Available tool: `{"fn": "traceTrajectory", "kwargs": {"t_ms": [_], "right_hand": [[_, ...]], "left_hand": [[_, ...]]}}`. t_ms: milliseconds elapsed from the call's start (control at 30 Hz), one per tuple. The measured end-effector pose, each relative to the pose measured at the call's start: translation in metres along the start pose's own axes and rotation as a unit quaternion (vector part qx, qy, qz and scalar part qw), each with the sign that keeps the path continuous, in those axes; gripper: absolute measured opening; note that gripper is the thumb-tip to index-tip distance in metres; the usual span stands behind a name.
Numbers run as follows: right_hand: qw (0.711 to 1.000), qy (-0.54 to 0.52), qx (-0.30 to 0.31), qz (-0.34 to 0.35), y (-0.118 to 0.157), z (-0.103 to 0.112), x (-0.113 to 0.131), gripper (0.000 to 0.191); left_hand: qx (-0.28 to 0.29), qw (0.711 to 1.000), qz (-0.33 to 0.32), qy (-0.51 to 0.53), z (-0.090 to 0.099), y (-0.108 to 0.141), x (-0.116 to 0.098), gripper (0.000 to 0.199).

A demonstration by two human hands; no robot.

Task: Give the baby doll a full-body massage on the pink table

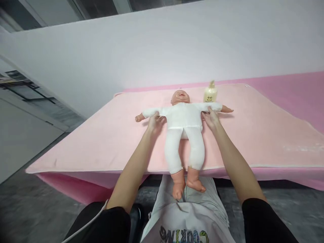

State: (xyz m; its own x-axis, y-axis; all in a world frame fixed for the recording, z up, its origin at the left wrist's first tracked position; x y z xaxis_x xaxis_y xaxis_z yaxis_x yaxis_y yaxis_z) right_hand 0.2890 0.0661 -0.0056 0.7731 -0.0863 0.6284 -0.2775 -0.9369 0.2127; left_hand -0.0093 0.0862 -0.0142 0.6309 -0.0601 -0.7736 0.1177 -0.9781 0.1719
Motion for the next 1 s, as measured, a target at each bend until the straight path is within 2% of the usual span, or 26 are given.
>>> {"fn": "traceTrajectory", "kwargs": {"t_ms": [133,267,400,533,633,733,800,867,933,1000], "right_hand": [[0.999,-0.016,-0.028,-0.035,0.000,0.009,0.000,0.015],[0.998,-0.018,-0.057,-0.020,0.000,0.020,0.008,0.012],[0.996,-0.019,-0.088,-0.012,-0.002,0.030,0.014,0.011],[0.996,-0.015,-0.091,0.000,-0.003,0.029,0.015,0.008],[0.997,0.009,-0.077,0.021,-0.001,0.024,0.013,0.007],[0.995,0.024,-0.078,0.054,0.004,0.020,0.010,0.011],[0.994,0.029,-0.079,0.065,0.007,0.017,0.007,0.013],[0.994,0.032,-0.084,0.066,0.008,0.014,0.004,0.014],[0.993,0.035,-0.092,0.062,0.009,0.014,0.002,0.015],[0.993,0.041,-0.094,0.061,0.008,0.014,0.001,0.016]], "left_hand": [[-0.006,1.000,0.003,0.005,0.001,-0.001,0.001,0.008],[-0.061,0.998,0.010,0.008,0.012,0.000,-0.004,0.006],[-0.127,0.991,-0.030,0.015,0.029,0.002,-0.021,0.005],[-0.235,0.967,-0.099,-0.011,0.054,0.007,-0.045,0.021],[-0.292,0.944,-0.150,-0.033,0.069,0.013,-0.058,0.043],[-0.355,0.905,-0.197,-0.129,0.079,0.025,-0.072,0.065],[-0.375,0.870,-0.234,-0.219,0.076,0.033,-0.084,0.067],[-0.361,0.838,-0.289,-0.290,0.062,0.042,-0.097,0.064],[-0.310,0.811,-0.361,-0.342,0.036,0.056,-0.108,0.061],[-0.224,0.797,-0.415,-0.376,0.005,0.079,-0.111,0.052]]}}
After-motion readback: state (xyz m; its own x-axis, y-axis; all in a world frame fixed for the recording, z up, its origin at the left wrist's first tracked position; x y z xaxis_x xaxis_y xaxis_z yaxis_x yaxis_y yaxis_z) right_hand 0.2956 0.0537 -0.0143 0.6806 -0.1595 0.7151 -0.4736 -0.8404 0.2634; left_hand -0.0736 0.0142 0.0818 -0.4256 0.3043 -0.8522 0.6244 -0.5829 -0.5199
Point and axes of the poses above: each hand's wrist, its own y-axis away from the middle knuckle, its own z-axis out of the back of the hand, x = y × z, the point moved 8 cm from there along -y, towards the middle knuckle, and after that the axes turned 1 degree about z, right-handed, at the moved point
